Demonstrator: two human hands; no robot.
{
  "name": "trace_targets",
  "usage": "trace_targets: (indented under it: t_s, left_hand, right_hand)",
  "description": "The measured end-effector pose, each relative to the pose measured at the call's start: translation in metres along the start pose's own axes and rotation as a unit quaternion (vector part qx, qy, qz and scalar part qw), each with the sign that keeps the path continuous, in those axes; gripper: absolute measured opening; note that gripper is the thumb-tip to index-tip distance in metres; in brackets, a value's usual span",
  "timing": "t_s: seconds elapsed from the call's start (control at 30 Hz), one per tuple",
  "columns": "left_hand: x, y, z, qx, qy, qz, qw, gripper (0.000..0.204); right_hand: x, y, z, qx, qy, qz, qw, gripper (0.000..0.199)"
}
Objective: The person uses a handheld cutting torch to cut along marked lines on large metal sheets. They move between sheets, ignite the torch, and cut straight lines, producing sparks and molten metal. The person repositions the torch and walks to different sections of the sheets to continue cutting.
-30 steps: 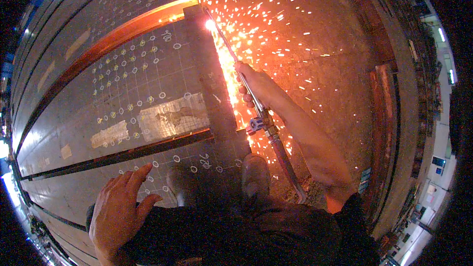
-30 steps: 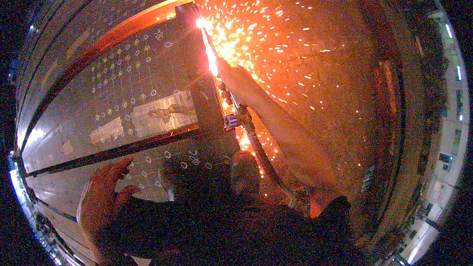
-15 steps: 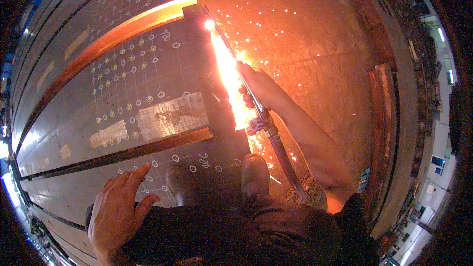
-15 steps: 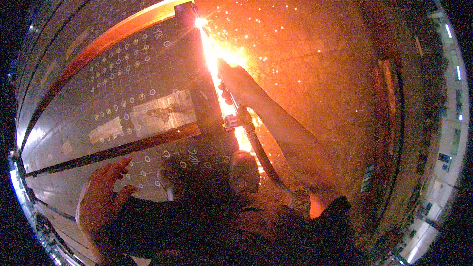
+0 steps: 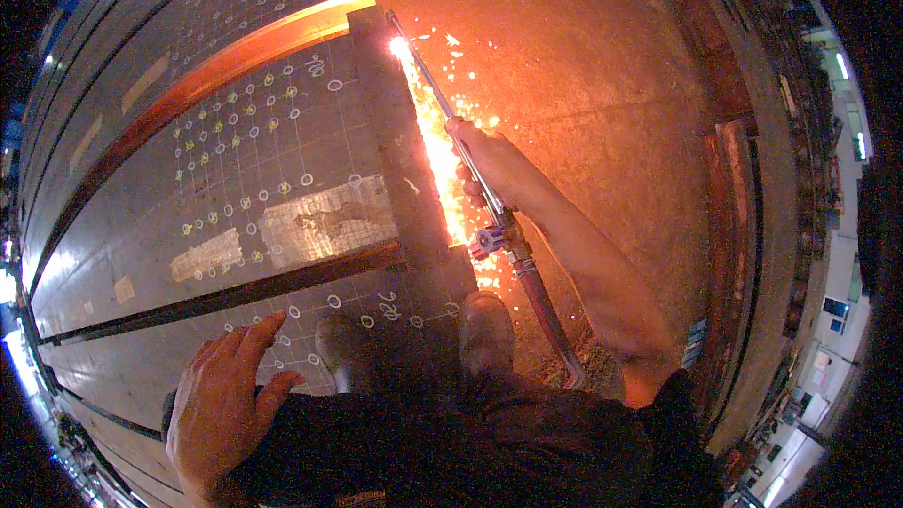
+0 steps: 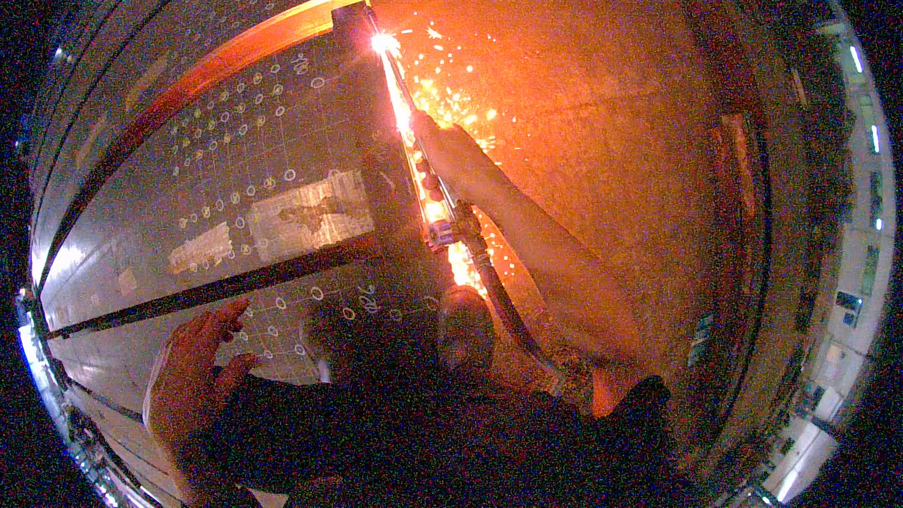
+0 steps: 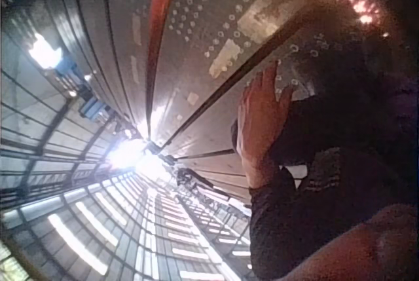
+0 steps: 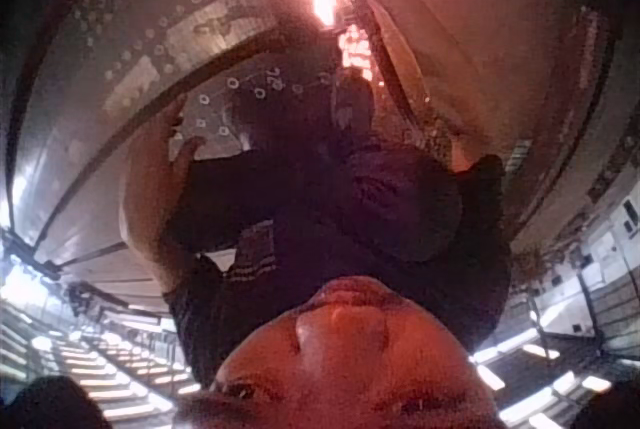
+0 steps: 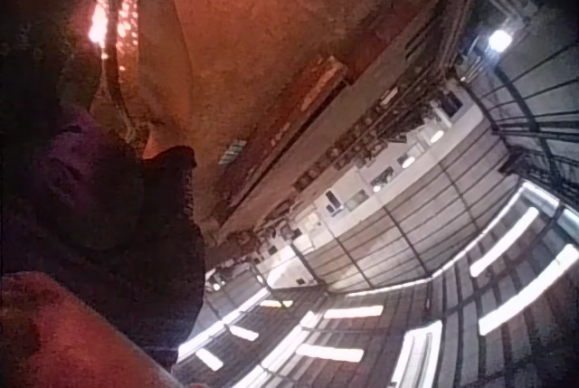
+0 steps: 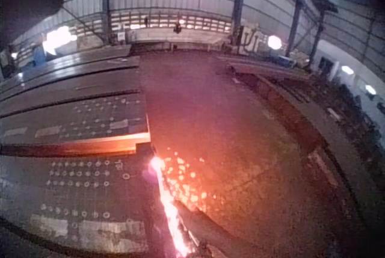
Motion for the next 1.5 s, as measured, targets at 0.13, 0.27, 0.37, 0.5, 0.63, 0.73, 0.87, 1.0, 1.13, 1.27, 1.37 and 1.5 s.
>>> trace_targets:
  t_s: [0.13, 0.27, 0.37, 0.5, 0.63, 0.73, 0.87, 1.0, 1.13, 1.27, 1.37, 1.5]
  left_hand:
    - [0.001, 0.002, 0.0, -0.005, 0.005, -0.006, 1.0, 0.054]
    - [-0.001, 0.002, 0.001, -0.009, 0.003, -0.001, 1.0, 0.054]
    - [-0.002, 0.001, 0.0, -0.002, -0.005, 0.0, 1.0, 0.054]
    - [-0.002, 0.001, 0.0, -0.001, -0.009, -0.001, 1.0, 0.054]
    - [-0.002, 0.0, 0.0, 0.009, -0.013, 0.003, 1.0, 0.053]
    - [-0.003, 0.0, -0.001, 0.013, -0.025, 0.005, 1.0, 0.053]
    - [0.001, -0.012, -0.01, 0.014, -0.025, 0.019, 0.999, 0.053]
    - [0.004, -0.013, -0.012, 0.009, -0.019, 0.009, 1.0, 0.054]
    - [0.009, -0.012, -0.012, 0.007, -0.002, 0.028, 1.0, 0.054]
    - [0.007, -0.017, -0.013, -0.01, -0.004, -0.019, 1.0, 0.053]
    - [0.003, -0.024, -0.017, -0.004, 0.0, -0.036, 0.999, 0.053]
    - [0.002, -0.022, -0.034, 0.022, -0.005, 0.001, 1.0, 0.053]
  right_hand:
    - [-0.003, 0.0, -0.003, -0.008, 0.001, 0.002, 1.0, 0.064]
    - [-0.001, 0.0, -0.001, -0.001, 0.01, 0.011, 1.0, 0.058]
    - [-0.005, -0.001, -0.003, 0.0, 0.012, 0.007, 1.0, 0.055]
    - [-0.003, 0.001, -0.001, -0.024, 0.003, 0.022, 0.999, 0.064]
    - [-0.002, -0.001, 0.0, -0.007, 0.008, 0.027, 1.0, 0.064]
    - [-0.012, -0.002, -0.011, 0.0, 0.006, 0.041, 0.999, 0.062]
    - [0.006, -0.004, -0.015, -0.005, 0.007, 0.027, 1.0, 0.058]
    - [0.008, 0.001, -0.015, -0.016, -0.005, 0.031, 0.999, 0.053]
    - [0.002, 0.001, -0.021, -0.036, -0.007, 0.053, 0.998, 0.05]
    - [0.011, -0.01, -0.015, -0.039, -0.013, 0.053, 0.998, 0.055]
    - [0.003, -0.031, -0.021, -0.037, -0.053, 0.099, 0.993, 0.062]
    - [-0.033, -0.061, -0.047, -0.066, -0.178, 0.178, 0.966, 0.061]
Point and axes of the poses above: each hand's wrist, its own z-axis away from the middle knuckle, its own y-axis out of the palm, x = y × z, the point moved 1 cm from there along -z, towards the middle knuckle, and after that the axes turned 10 degrees about x, right-handed, at the moved point
